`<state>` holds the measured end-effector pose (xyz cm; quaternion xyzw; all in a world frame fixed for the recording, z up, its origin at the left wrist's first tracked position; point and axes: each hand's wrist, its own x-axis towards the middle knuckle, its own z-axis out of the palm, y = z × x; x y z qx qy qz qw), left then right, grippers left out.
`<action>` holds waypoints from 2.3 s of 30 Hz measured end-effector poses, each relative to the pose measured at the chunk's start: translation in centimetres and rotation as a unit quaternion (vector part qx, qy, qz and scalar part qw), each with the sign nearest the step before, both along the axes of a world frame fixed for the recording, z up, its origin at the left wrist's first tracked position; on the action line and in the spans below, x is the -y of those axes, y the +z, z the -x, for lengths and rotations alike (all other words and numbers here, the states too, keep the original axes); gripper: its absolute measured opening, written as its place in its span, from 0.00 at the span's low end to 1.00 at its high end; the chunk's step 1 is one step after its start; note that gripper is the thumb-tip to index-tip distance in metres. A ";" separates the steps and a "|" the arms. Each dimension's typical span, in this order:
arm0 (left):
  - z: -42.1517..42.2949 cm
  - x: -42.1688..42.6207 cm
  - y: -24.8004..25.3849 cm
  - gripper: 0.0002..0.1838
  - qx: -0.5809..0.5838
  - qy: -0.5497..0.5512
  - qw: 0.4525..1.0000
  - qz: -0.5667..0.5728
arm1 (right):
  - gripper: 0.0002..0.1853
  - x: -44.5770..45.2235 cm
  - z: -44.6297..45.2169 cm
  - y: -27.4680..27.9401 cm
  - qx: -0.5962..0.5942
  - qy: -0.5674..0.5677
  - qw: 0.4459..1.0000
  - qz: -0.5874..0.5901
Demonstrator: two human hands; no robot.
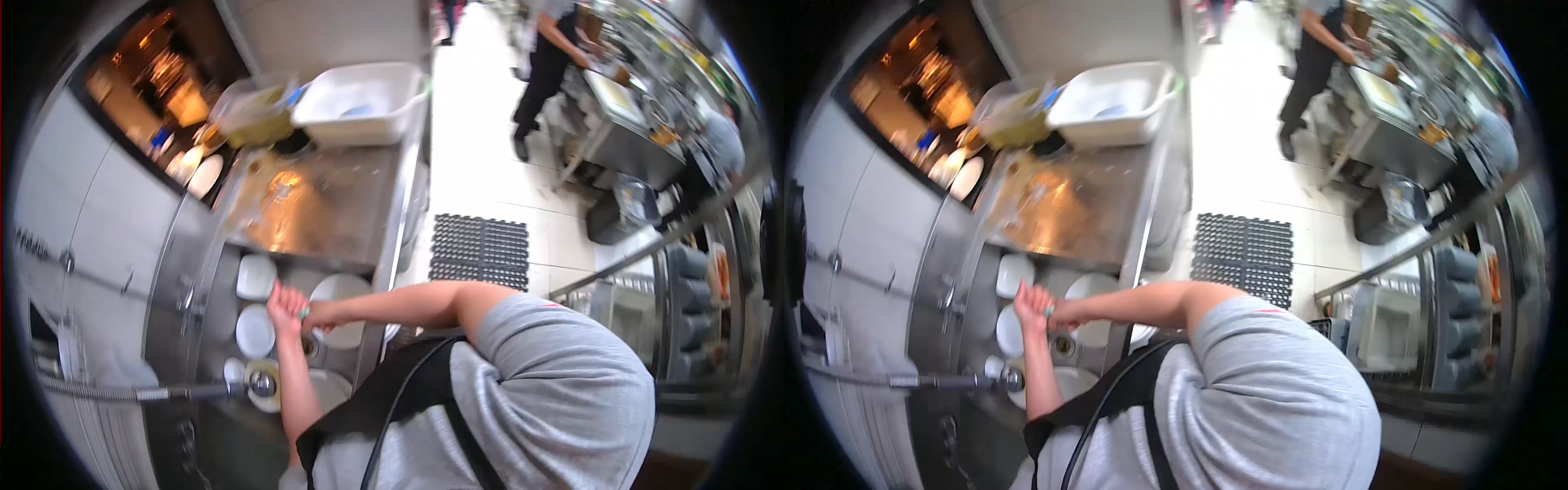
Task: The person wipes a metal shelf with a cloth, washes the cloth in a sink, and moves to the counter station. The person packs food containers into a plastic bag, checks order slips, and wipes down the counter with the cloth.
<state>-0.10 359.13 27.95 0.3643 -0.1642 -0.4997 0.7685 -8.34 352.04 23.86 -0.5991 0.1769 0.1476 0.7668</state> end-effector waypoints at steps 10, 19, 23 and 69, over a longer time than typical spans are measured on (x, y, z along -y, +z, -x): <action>-1.3 0.1 -10.9 0.22 0.228 0.228 0.899 -0.296 | 0.18 16.4 15.8 7.5 0.102 0.072 0.924 0.363; 16.7 25.9 5.0 0.20 0.250 0.097 0.958 -0.104 | 0.18 36.5 48.9 0.7 0.170 -0.429 0.867 -0.188; 24.9 38.1 4.6 0.20 0.263 -0.056 0.963 -0.033 | 0.15 35.8 59.4 -12.7 -0.201 -0.349 0.878 0.259; 15.2 127.3 2.3 0.21 0.372 -0.166 0.904 -0.131 | 0.13 128.8 27.2 6.8 0.140 -0.227 0.964 0.004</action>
